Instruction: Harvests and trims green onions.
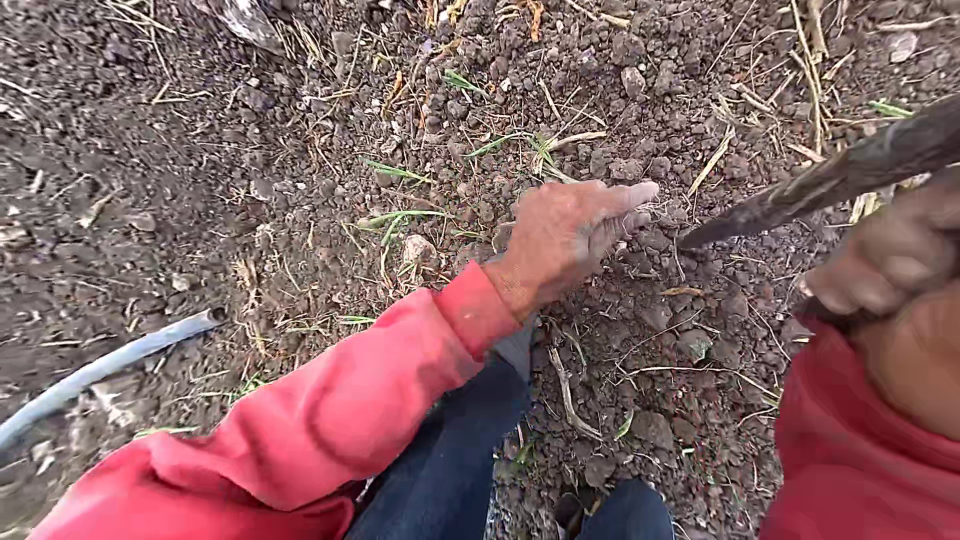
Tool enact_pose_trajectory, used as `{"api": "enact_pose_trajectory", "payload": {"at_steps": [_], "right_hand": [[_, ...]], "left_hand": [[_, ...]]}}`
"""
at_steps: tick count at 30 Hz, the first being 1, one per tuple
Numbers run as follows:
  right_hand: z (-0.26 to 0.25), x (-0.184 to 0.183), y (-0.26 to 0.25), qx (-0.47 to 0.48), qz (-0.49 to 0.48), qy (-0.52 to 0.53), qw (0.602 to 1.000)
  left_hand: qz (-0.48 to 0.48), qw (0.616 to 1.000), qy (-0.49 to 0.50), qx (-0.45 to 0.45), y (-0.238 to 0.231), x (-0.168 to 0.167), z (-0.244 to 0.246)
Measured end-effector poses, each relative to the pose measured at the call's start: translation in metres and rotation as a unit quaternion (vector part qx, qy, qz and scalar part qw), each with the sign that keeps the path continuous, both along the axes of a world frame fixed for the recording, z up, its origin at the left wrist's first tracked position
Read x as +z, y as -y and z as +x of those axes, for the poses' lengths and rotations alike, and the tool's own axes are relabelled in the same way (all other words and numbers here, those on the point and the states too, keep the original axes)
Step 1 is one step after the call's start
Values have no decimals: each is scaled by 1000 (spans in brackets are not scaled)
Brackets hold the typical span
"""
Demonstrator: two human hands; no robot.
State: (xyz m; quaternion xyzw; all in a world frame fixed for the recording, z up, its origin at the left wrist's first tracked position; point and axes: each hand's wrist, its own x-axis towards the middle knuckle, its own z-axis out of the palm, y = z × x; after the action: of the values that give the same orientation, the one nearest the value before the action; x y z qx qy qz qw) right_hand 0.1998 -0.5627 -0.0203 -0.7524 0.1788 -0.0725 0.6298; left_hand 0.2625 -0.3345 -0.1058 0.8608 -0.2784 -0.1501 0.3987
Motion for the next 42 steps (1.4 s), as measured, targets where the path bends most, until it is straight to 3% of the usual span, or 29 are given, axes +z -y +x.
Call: {"api": "enact_pose_trajectory", "payload": {"at_steps": [3, 6, 8, 10, 13, 15, 17, 20, 23, 25, 28, 30, 33, 37, 40, 42], "right_hand": [[-27, -89, -27, -12, -145, -91, 985], [-55, -112, -31, -26, -137, -109, 984], [-71, -104, -32, -28, -119, -118, 985], [-63, -110, -29, -37, -122, -92, 988], [-75, -111, -35, -49, -112, -57, 991], [-86, -93, -36, -77, -86, -42, 992], [-100, -52, -26, -105, -58, -2, 993], [-131, -3, -19, -131, -51, 48, 989], [-157, -29, -10, -139, -110, 37, 983], [-176, -50, -3, -158, -107, 7, 982], [-205, -25, 18, -229, -80, 45, 969], [-251, 16, 40, -271, -86, 57, 957], [-310, 48, 103, -327, -157, 47, 931], [-410, 77, 179, -416, -245, -37, 875], [-479, 79, 206, -473, -278, -114, 828], [-519, 53, 217, -503, -263, -174, 804]], "left_hand": [[87, 983, -155, -44, 12, -4, -15], [141, 963, -217, -77, 4, -21, -32], [114, 970, -211, -48, -10, -18, -47], [88, 982, -165, -30, -7, -15, -25], [143, 984, -72, -77, 25, -7, -3], [225, 960, -18, -166, 63, -15, 0], [290, 925, 42, -243, 100, -42, -17], [330, 895, 97, -284, 105, -65, -43], [305, 900, 146, -275, 95, -68, -47], [262, 912, 179, -260, 92, -58, -47], [222, 920, 221, -234, 89, -35, -36], [277, 908, 169, -263, 82, -13, -46], [423, 863, 46, -270, 108, 53, -50], [474, 841, 12, -262, 151, 146, -65], [518, 819, 43, -242, 180, 170, -54], [508, 825, 70, -239, 202, 162, -48]]}}
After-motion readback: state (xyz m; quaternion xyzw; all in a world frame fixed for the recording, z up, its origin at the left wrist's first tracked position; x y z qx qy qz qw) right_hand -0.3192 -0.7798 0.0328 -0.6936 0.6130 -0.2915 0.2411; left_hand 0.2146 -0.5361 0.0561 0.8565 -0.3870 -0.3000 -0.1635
